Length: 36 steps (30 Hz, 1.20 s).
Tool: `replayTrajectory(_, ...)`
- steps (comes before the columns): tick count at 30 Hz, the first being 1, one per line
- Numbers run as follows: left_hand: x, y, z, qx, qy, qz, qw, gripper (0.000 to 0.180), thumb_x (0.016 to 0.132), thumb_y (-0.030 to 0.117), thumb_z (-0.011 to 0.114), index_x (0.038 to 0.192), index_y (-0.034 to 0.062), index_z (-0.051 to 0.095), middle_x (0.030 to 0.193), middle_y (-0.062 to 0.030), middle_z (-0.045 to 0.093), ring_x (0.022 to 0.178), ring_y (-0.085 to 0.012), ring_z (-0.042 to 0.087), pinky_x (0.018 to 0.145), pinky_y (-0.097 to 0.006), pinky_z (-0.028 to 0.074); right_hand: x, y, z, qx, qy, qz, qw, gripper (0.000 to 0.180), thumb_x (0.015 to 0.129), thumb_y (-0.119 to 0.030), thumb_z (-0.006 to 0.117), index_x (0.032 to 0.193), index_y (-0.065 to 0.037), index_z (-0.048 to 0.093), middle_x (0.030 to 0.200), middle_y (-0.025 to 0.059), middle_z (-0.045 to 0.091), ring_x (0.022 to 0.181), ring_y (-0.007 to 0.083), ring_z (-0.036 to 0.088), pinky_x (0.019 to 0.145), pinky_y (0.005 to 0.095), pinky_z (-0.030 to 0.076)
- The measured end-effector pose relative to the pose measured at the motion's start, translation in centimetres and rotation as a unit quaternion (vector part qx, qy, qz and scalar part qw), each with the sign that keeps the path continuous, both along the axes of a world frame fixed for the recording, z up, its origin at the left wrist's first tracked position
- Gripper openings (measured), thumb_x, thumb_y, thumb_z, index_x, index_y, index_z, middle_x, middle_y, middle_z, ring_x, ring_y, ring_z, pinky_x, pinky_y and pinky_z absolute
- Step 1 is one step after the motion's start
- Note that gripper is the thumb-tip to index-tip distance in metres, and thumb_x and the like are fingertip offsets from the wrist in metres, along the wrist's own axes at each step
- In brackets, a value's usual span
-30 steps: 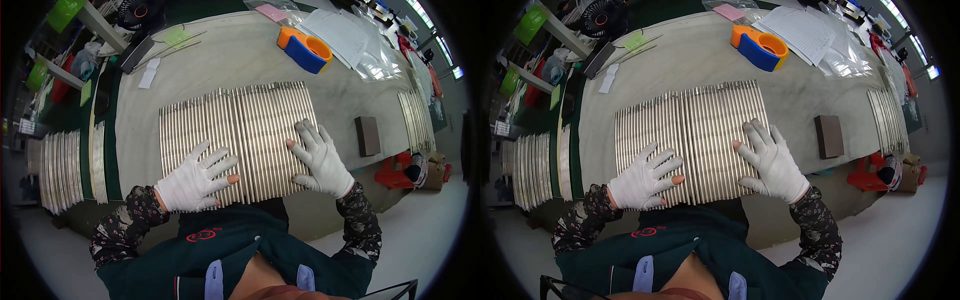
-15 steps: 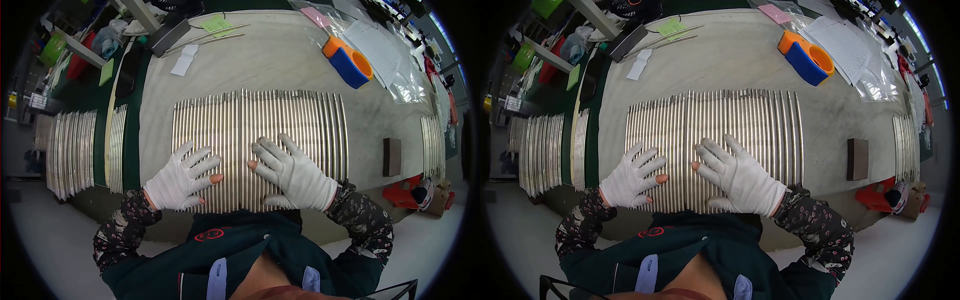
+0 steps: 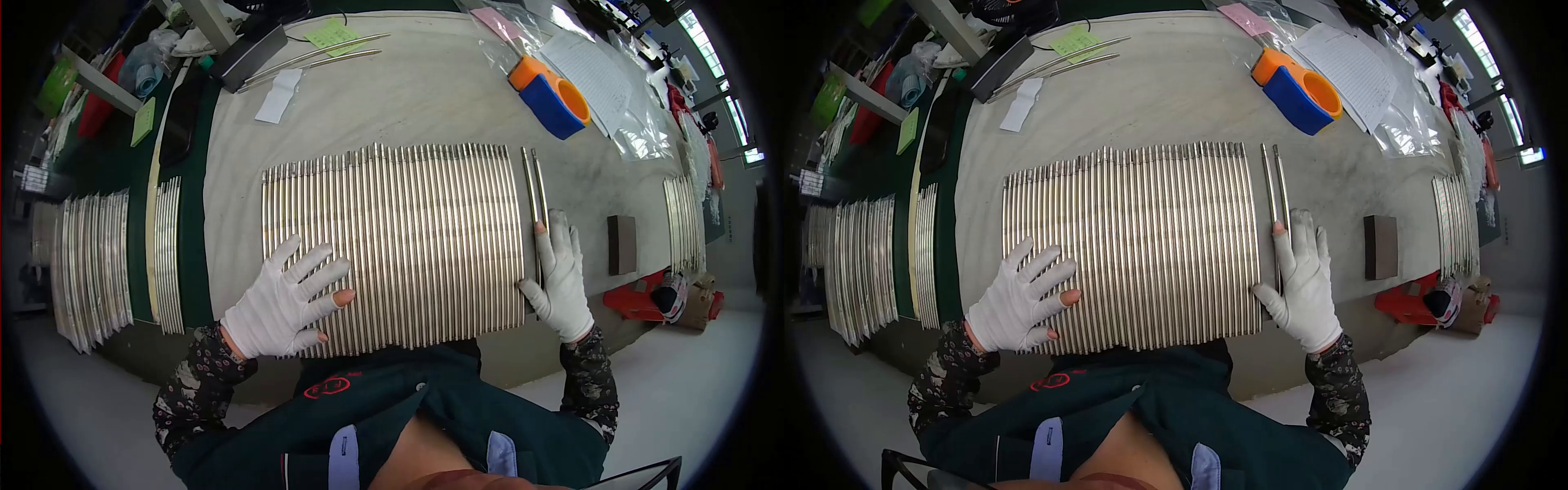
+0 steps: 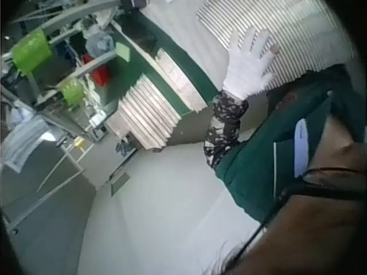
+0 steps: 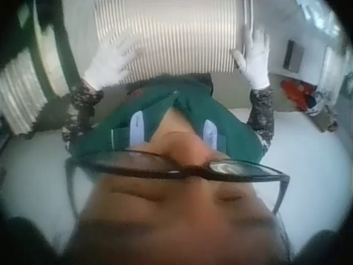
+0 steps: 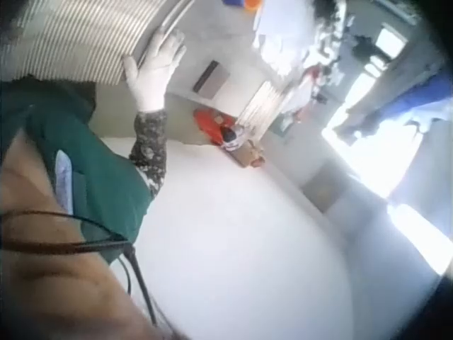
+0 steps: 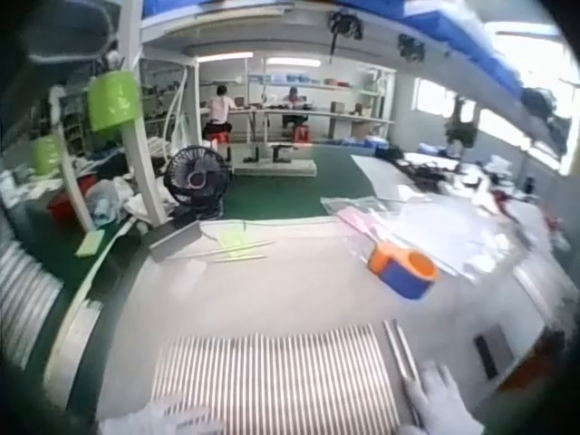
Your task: Polishing the ends of a bundle of thin metal rods using an abrasive sanding block.
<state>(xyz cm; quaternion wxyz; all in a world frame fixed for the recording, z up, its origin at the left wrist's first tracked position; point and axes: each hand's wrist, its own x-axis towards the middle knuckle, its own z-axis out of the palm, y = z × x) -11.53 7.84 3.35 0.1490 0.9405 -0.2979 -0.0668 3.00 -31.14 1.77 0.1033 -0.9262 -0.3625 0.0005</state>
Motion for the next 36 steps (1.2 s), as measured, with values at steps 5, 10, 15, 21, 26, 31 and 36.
replayTrajectory(5,0.1,-0.1,0.0,0.009,0.004,0.001,1.0,0.074,0.064,0.043,0.074,0.129,0.0206,0.047,0.141,-0.0107,0.04,0.132,-0.0345,0.035,0.107,-0.061,0.021,-0.7,2.0,0.2,0.029,0.023,0.038,0.999,0.089,0.085,-0.071,0.038,0.148,-0.01,0.024,0.144,0.0289,0.029,0.135,0.0469,0.028,0.107,0.0625,0.022)
replayTrajectory(10,2.4,-1.1,2.6,0.025,-0.018,-0.006,1.0,0.074,0.068,0.038,0.074,0.132,0.0156,0.045,0.142,-0.0121,0.04,0.132,-0.0324,0.038,0.109,-0.062,0.021,-3.7,2.4,2.5,0.013,0.011,0.134,0.991,0.089,0.076,-0.07,0.052,0.14,-0.01,0.037,0.139,0.0245,0.036,0.131,0.0421,0.036,0.106,0.059,0.027)
replayTrajectory(15,11.7,-4.0,2.5,-0.037,-0.145,0.038,0.988,0.06,0.076,0.028,0.069,0.127,0.0049,0.048,0.14,-0.0164,0.042,0.132,-0.034,0.039,0.11,-0.054,0.027,-6.4,2.7,2.1,0.007,0.0,0.146,0.989,0.067,0.065,-0.04,0.075,0.12,-0.008,0.054,0.129,0.0174,0.049,0.122,0.0344,0.047,0.101,0.052,0.037)
replayTrajectory(21,20.8,-7.8,-1.4,-0.137,-0.114,0.164,0.97,0.034,0.084,0.018,0.059,0.116,0.0063,0.06,0.137,-0.0177,0.046,0.131,-0.0396,0.038,0.108,-0.043,0.034,-7.5,3.5,1.0,0.083,-0.06,0.103,0.989,0.039,0.068,-0.021,0.076,0.102,-0.008,0.061,0.121,0.0121,0.055,0.115,0.0291,0.053,0.097,0.0465,0.042)
replayTrajectory(26,21.7,-9.1,-3.2,-0.096,-0.089,0.208,0.969,0.017,0.084,0.013,0.06,0.097,0.0118,0.071,0.14,-0.016,0.045,0.135,-0.0405,0.032,0.11,-0.044,0.031,-7.7,4.0,0.7,0.121,-0.083,0.078,0.986,0.022,0.075,-0.015,0.072,0.093,-0.007,0.062,0.113,0.0111,0.058,0.109,0.0277,0.057,0.093,0.0431,0.045)
replayTrajectory(31,21.3,-9.1,-2.8,-0.104,-0.066,0.223,0.967,0.018,0.084,0.012,0.059,0.098,0.0114,0.071,0.144,-0.0173,0.04,0.137,-0.0398,0.029,0.112,-0.043,0.027,-7.4,4.5,0.0,0.141,-0.122,0.075,0.98,0.013,0.079,-0.012,0.069,0.088,-0.007,0.061,0.108,0.0097,0.061,0.105,0.0264,0.059,0.089,0.0411,0.046)
replayTrajectory(36,21.8,-9.6,-3.5,-0.125,-0.103,0.257,0.953,0.02,0.081,0.02,0.059,0.093,0.0121,0.073,0.139,-0.0204,0.044,0.133,-0.0452,0.033,0.108,-0.046,0.033,-7.6,4.3,-0.4,0.135,-0.154,0.072,0.976,0.011,0.08,-0.013,0.069,0.086,-0.008,0.061,0.106,0.0083,0.062,0.105,0.0249,0.059,0.088,0.0396,0.046)
